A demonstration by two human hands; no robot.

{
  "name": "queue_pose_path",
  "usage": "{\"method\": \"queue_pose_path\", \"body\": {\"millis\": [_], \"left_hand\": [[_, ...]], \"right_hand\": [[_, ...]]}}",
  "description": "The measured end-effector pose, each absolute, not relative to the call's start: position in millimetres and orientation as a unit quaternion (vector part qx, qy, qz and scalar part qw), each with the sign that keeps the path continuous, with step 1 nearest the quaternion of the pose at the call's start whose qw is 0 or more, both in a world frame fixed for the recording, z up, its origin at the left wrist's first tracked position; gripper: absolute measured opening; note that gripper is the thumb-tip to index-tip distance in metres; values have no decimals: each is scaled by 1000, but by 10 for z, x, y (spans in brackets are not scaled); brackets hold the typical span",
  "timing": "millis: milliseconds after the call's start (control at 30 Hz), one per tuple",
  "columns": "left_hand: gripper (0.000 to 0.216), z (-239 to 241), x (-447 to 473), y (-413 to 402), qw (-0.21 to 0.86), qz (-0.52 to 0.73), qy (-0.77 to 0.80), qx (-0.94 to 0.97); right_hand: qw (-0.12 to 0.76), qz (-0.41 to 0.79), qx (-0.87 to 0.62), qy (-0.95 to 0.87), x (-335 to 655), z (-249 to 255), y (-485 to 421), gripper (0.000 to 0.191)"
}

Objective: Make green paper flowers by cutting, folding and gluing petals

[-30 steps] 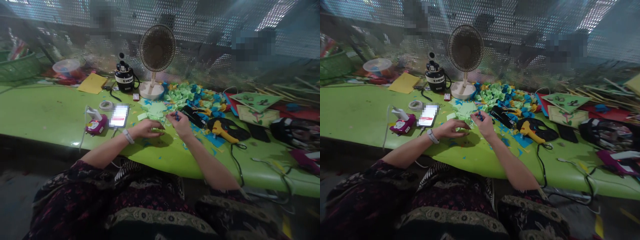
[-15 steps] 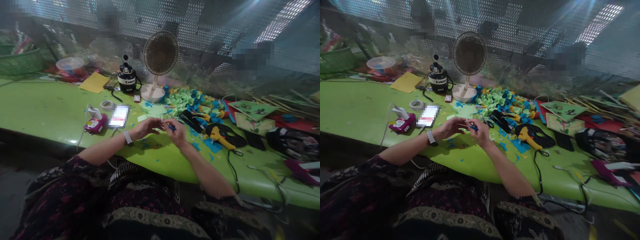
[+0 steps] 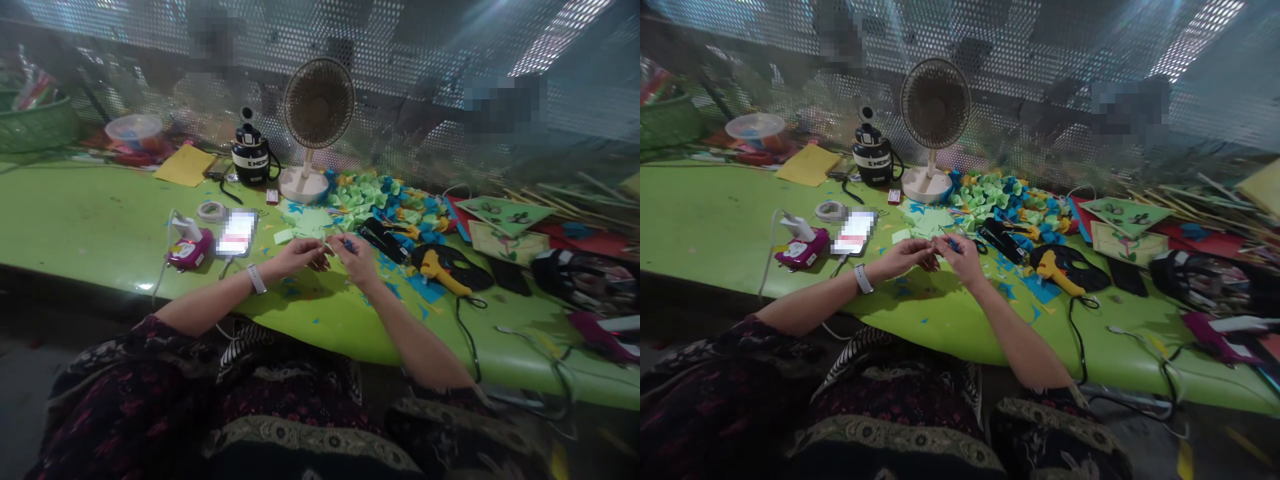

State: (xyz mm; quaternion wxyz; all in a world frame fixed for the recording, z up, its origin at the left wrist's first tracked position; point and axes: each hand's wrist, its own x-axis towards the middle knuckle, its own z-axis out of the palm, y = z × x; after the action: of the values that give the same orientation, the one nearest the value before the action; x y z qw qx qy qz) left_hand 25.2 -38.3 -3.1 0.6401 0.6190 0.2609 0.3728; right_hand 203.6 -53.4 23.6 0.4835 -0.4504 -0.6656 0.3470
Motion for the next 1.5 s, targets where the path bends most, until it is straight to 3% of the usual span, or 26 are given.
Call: {"method": "queue_pose_path", "body": {"millis": [100,300,600,967,1167,1367,1500], "left_hand": [[32,-43,254,-382,632,360,264,634],[28,-76,263,-360,632,341,273,640],[28,-27,239,-399,651,336,304,609],[28,1,242,-428,674,340,304,580],[24,16,232,-391,657,377,319,570],[19,59,171,-331,625,428,346,553],[21,91,156,-339,624,431,340,557]], "right_hand": [[485,432,-457,-607,1991,195,-515,44],[522,468,-466,-540,1938,136,-501,45],[617,461,-459,-443,1957,132,-423,46],[624,442,-459,-452,1958,105,-405,44],[552,439,-483,-519,2013,155,-442,48],[423,239,-508,-711,2060,208,-523,55],[389,182,-521,-738,2063,166,-486,56]]}}
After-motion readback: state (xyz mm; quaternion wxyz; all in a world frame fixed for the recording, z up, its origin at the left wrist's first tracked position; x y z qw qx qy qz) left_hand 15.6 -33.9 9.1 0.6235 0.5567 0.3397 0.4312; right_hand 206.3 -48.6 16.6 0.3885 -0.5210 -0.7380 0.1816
